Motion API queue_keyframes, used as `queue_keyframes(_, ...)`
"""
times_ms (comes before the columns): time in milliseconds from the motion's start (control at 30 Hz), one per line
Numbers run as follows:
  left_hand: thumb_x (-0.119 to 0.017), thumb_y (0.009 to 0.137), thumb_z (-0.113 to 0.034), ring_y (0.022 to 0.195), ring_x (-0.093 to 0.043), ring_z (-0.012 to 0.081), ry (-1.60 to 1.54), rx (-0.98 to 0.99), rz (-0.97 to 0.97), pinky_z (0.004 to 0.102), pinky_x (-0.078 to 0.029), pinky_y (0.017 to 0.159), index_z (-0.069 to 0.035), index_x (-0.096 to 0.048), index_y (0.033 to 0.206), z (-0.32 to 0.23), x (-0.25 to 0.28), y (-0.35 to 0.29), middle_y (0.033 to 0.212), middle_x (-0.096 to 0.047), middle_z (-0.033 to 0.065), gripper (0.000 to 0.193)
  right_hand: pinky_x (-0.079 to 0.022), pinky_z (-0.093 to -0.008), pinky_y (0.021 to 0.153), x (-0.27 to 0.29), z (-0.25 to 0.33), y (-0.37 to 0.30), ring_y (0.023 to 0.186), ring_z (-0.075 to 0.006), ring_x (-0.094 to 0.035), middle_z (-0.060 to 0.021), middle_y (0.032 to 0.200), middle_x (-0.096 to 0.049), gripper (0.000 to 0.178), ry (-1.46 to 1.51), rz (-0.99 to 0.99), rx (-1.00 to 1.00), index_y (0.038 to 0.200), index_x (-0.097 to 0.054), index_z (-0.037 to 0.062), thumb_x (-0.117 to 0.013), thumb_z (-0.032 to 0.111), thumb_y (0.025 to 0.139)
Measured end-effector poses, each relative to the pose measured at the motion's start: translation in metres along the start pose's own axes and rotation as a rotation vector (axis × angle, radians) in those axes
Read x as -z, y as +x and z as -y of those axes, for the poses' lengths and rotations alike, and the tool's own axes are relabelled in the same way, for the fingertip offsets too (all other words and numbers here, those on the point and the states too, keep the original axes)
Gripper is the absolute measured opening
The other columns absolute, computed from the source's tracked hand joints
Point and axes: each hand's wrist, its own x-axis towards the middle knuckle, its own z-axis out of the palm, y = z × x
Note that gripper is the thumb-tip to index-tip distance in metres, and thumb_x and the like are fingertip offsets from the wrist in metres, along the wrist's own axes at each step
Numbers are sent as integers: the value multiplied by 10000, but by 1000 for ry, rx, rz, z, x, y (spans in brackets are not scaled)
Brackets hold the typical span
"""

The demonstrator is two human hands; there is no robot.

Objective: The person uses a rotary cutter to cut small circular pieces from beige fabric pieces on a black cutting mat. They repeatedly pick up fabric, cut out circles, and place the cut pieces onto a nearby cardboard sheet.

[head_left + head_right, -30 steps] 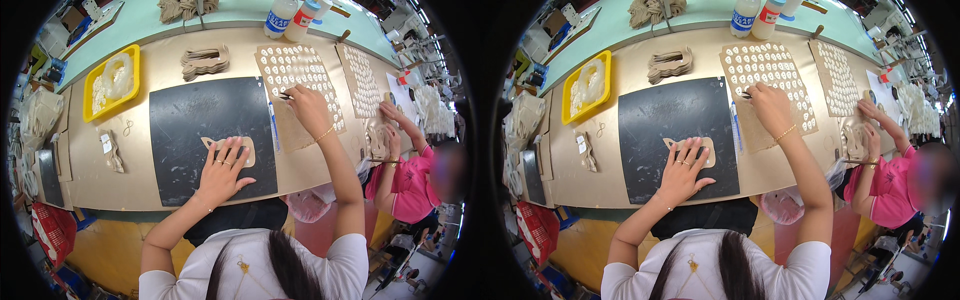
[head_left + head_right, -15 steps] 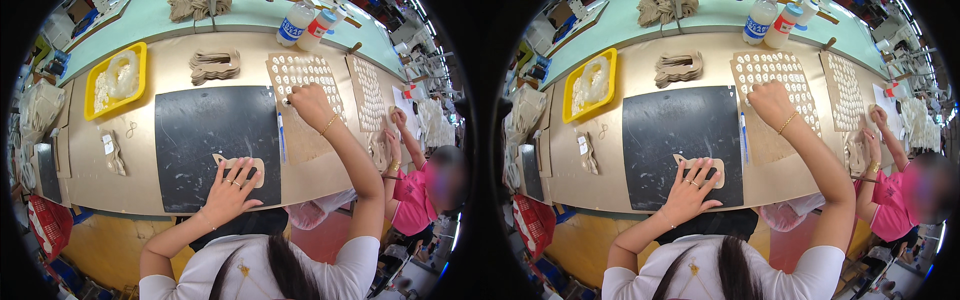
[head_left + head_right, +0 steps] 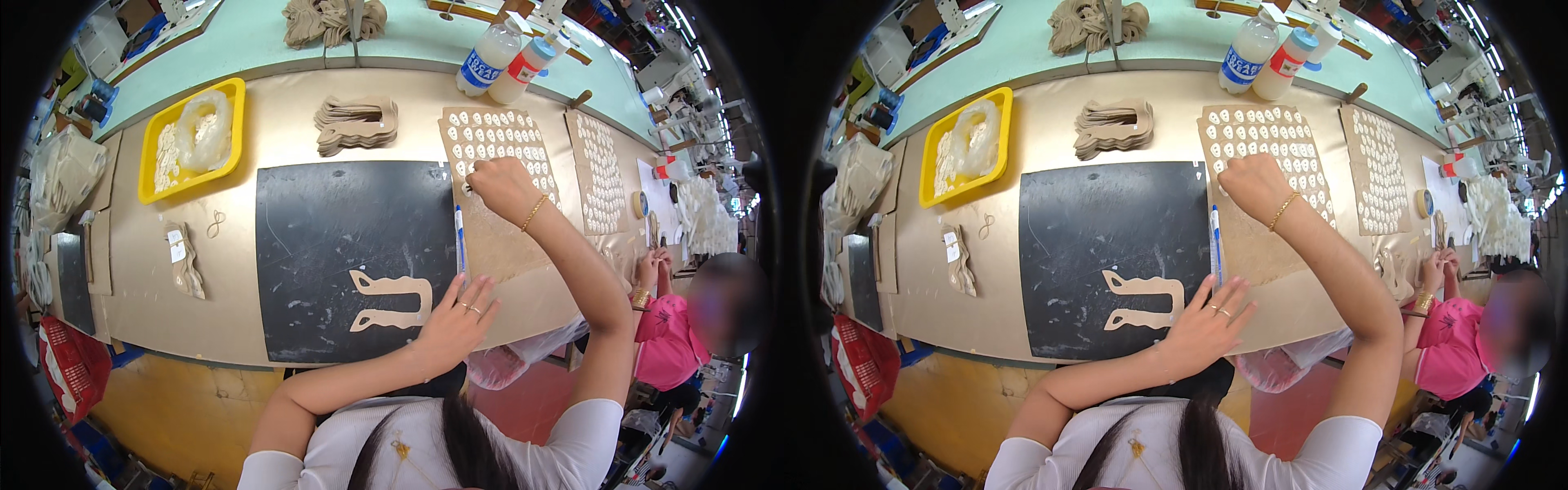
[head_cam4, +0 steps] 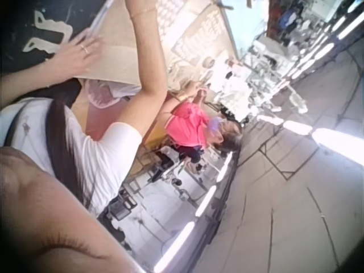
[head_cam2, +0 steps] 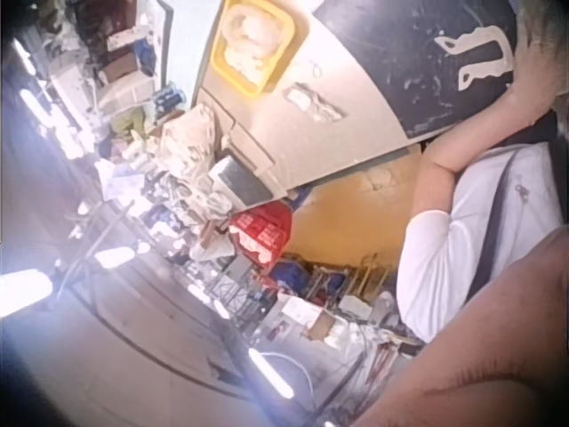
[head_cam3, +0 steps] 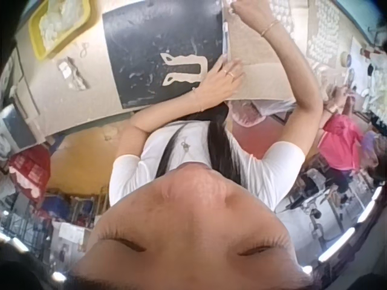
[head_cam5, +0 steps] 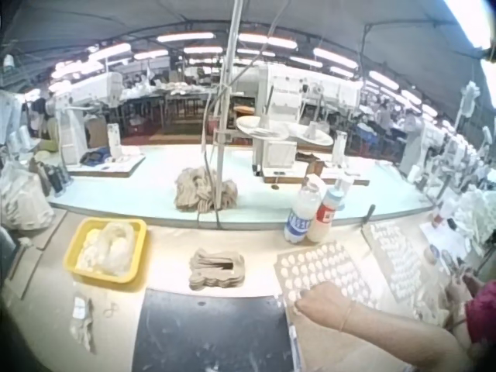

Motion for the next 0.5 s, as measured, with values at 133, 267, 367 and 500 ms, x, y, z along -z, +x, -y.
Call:
queue_keyframes(133,-475,944,-189,1377,-467,419,9,22,59,525,-220,1224,9,-563,1363,-1,-23,14,1394,-539,314,472,-554,-395,713,-3,-16,-13,795,-265,-717,-101,863,-739,150,349,5,-145,913,-779,63,-731,193,857)
queue_keyframes(267,-474,941,-191,1339,-502,427,128,-32,76,509,-223,1227,11,-548,1378,-4,-27,17,1357,-553,335,487,-543,-361,749,-28,-15,-27,785,-235,-709,-130,901,-763,224,833,-39,-389,1053,-781,53,-730,187,881)
queue_keyframes(367,-486,933,-186,1320,-520,418,114,-34,77,510,-244,1219,5,-536,1395,-1,-24,17,1354,-552,323,503,-525,-304,718,-38,-14,-45,745,-177,-685,-118,910,-769,234,1037,-203,-481,1069,-776,34,-731,191,901)
queue_keyframes(500,-514,912,-173,1370,-471,394,-11,-5,-6,512,-243,1222,-6,-532,1397,1,-31,4,1438,-499,282,513,-504,-280,653,-15,25,-70,723,-146,-658,-100,902,-771,241,1457,-242,-671,1076,-768,13,-751,173,897)
